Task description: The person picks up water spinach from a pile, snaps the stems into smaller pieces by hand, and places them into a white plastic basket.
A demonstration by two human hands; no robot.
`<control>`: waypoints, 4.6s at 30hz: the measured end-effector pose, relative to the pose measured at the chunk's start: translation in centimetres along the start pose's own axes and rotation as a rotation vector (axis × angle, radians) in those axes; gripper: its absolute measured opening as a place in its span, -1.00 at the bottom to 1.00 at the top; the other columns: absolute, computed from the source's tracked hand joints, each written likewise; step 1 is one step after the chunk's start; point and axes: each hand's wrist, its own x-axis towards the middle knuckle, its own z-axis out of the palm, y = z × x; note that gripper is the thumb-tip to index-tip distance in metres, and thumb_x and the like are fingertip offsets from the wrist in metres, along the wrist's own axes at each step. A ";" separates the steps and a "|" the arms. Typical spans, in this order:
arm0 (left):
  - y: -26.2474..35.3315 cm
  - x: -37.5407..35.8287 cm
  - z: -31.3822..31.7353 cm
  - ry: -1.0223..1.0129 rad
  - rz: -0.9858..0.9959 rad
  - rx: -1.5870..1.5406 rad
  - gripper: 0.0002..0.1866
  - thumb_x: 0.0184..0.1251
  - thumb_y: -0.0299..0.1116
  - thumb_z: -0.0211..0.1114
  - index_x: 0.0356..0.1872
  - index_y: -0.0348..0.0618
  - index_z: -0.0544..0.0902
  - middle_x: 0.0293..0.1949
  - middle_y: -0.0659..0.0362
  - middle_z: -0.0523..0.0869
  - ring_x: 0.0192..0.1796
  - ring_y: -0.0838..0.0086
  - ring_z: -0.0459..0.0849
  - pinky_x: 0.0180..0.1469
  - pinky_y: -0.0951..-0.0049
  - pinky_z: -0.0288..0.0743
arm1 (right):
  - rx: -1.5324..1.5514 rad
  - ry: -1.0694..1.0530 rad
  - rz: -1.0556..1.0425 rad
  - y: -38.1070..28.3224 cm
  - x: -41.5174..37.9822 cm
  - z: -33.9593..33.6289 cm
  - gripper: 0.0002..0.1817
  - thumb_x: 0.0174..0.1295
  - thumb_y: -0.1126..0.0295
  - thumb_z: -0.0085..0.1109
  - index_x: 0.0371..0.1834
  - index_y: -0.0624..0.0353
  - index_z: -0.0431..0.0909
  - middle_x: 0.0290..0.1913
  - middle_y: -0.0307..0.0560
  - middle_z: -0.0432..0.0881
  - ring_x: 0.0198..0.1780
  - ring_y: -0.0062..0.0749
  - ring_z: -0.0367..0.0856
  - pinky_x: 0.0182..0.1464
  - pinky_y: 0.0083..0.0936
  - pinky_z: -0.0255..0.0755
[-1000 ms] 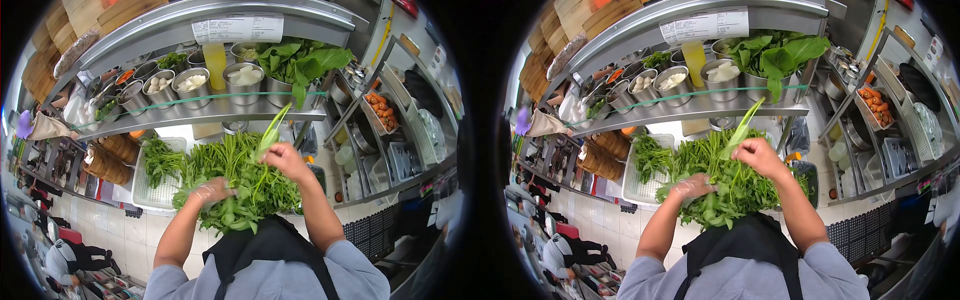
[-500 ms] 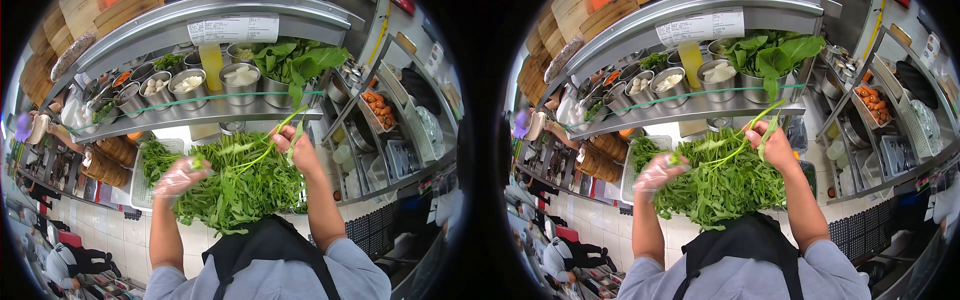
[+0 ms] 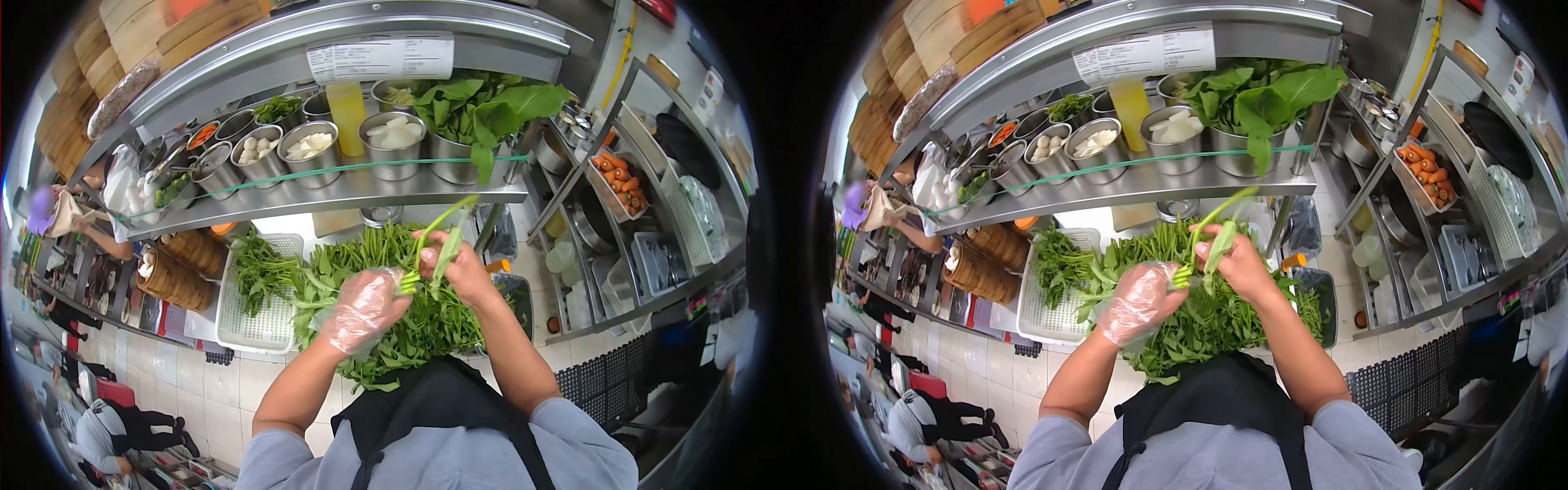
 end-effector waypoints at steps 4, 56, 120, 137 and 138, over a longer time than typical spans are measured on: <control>0.2 0.6 -1.2 -0.211 -0.064 -0.036 -0.67 0.36 -0.09 0.39 -0.20 -0.19 0.73 -0.41 -0.16 0.71 -0.31 -0.09 0.71 -0.19 0.02 0.57 | 0.250 0.030 0.083 0.9 0.3 -1.7 -0.71 0.47 0.31 0.29 0.17 0.14 0.67 -0.18 -0.37 0.68 -0.19 -0.70 0.63 -0.11 -0.58 0.56; -19.1 -12.8 -17.3 0.886 -0.258 0.307 -0.83 0.25 -0.52 0.39 -0.17 -0.15 0.64 -0.35 0.19 0.64 -0.37 0.40 0.62 -0.29 0.32 0.46 | -0.046 0.788 -0.452 1.0 -5.6 -9.0 -0.61 0.52 0.47 0.17 0.35 0.25 0.41 0.18 0.01 0.64 0.18 -0.23 0.67 0.32 -0.23 0.58; 12.2 -6.7 -25.9 0.907 0.745 0.347 -0.92 0.16 -0.48 0.48 -0.32 -0.19 0.79 -0.38 0.06 0.77 -0.26 0.29 0.73 -0.13 0.30 0.61 | -0.965 -0.195 -1.776 -29.7 -12.3 6.2 -0.62 0.25 0.29 0.32 0.07 0.26 0.66 -0.08 0.09 0.66 -0.13 -0.12 0.63 0.00 -0.19 0.54; -6.4 -7.7 7.4 -0.292 -0.687 0.242 -0.57 0.43 0.09 0.23 -0.16 -0.06 0.79 -0.19 -0.10 0.81 -0.09 0.01 0.81 0.01 0.03 0.67 | -0.597 -0.123 0.092 10.3 -4.0 -0.2 -0.73 0.43 0.33 0.28 0.09 0.23 0.69 -0.15 -0.14 0.74 -0.23 -0.56 0.62 -0.14 -0.49 0.54; -6.7 -8.0 7.8 -0.262 -0.619 0.257 -0.59 0.41 0.06 0.23 -0.19 -0.08 0.78 -0.23 -0.09 0.81 -0.12 0.01 0.81 -0.02 0.02 0.67 | -0.589 -0.127 0.143 10.0 -4.0 0.1 -0.73 0.44 0.32 0.28 0.08 0.22 0.70 -0.16 -0.16 0.75 -0.24 -0.60 0.60 -0.15 -0.51 0.52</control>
